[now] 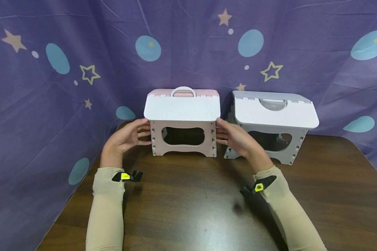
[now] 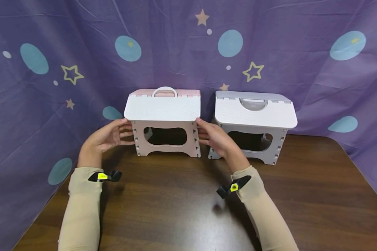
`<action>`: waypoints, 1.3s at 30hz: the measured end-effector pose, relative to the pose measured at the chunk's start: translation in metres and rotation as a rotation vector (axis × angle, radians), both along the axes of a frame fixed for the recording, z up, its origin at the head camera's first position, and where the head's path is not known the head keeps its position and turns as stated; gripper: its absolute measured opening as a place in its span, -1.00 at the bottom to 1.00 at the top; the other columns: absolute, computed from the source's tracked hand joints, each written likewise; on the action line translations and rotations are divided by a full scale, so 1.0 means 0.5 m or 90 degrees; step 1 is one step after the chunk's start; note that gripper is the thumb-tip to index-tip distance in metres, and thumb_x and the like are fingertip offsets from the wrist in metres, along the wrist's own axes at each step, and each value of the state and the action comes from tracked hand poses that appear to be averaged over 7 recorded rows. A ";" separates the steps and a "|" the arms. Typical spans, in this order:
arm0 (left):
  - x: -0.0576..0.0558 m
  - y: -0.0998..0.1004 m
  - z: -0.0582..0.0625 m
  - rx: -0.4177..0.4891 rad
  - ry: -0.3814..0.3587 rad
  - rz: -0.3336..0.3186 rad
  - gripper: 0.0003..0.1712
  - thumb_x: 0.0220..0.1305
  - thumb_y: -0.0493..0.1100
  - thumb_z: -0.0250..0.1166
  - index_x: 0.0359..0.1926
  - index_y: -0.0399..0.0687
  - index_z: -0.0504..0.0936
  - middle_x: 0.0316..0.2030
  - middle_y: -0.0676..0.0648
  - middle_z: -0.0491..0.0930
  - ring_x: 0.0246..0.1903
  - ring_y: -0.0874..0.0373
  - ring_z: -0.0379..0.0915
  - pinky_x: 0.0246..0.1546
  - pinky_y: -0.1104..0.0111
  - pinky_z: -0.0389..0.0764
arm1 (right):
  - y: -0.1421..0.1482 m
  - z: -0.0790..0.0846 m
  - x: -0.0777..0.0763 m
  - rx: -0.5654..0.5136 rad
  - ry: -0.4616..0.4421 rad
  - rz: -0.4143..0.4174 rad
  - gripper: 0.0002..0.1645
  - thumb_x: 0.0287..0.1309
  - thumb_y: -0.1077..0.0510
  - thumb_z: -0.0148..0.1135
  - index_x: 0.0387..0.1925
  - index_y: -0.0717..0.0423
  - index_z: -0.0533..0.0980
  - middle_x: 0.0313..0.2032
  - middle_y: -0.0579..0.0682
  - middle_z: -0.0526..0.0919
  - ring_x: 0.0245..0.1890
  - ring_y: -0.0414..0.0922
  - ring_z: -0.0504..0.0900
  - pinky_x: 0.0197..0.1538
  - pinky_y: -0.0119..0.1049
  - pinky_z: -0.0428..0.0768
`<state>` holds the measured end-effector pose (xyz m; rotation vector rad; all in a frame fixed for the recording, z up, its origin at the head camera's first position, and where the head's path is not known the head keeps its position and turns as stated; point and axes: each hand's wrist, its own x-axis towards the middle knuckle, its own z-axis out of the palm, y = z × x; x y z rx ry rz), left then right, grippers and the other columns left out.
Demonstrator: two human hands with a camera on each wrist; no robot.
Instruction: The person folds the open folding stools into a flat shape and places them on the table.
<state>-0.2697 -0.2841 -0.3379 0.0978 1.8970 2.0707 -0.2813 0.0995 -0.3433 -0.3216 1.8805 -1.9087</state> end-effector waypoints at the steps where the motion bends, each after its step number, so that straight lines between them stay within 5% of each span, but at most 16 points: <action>1: 0.000 0.000 0.000 0.001 -0.001 -0.001 -0.68 0.52 0.07 0.10 0.07 -0.03 0.47 0.04 -0.02 0.46 0.11 0.05 0.45 0.43 -0.33 0.17 | 0.000 0.000 0.000 0.000 0.000 0.001 -0.09 0.55 -0.24 -0.11 0.53 0.37 0.01 0.49 0.39 0.17 0.51 0.23 0.21 0.54 0.12 0.25; 16: 0.001 -0.012 0.004 -0.012 0.008 -0.020 -0.70 0.54 0.08 0.07 0.05 0.01 0.52 -0.01 0.05 0.57 0.10 0.10 0.52 0.41 -0.34 0.17 | -0.001 0.003 0.002 -0.008 0.006 0.018 -0.16 0.56 -0.21 -0.11 0.50 0.35 0.10 0.47 0.36 0.23 0.49 0.23 0.24 0.53 0.14 0.25; 29: 0.006 -0.029 -0.006 -0.042 0.014 -0.027 -0.61 0.62 0.07 -0.04 0.24 -0.04 0.40 0.11 0.05 0.50 0.12 0.17 0.52 0.41 -0.32 0.20 | -0.011 -0.004 0.000 -0.034 -0.008 0.039 -0.24 0.59 -0.10 -0.13 0.51 0.36 0.08 0.49 0.35 0.18 0.53 0.22 0.17 0.55 0.13 0.23; 39: -0.005 -0.040 -0.029 -0.027 -0.001 -0.039 -0.74 0.62 0.03 -0.01 0.04 0.13 0.57 0.04 0.09 0.57 0.09 0.21 0.54 0.38 -0.34 0.23 | -0.010 -0.022 -0.014 -0.034 -0.021 0.064 -0.21 0.60 -0.13 -0.17 0.54 0.35 0.03 0.52 0.35 0.13 0.53 0.24 0.18 0.54 0.16 0.22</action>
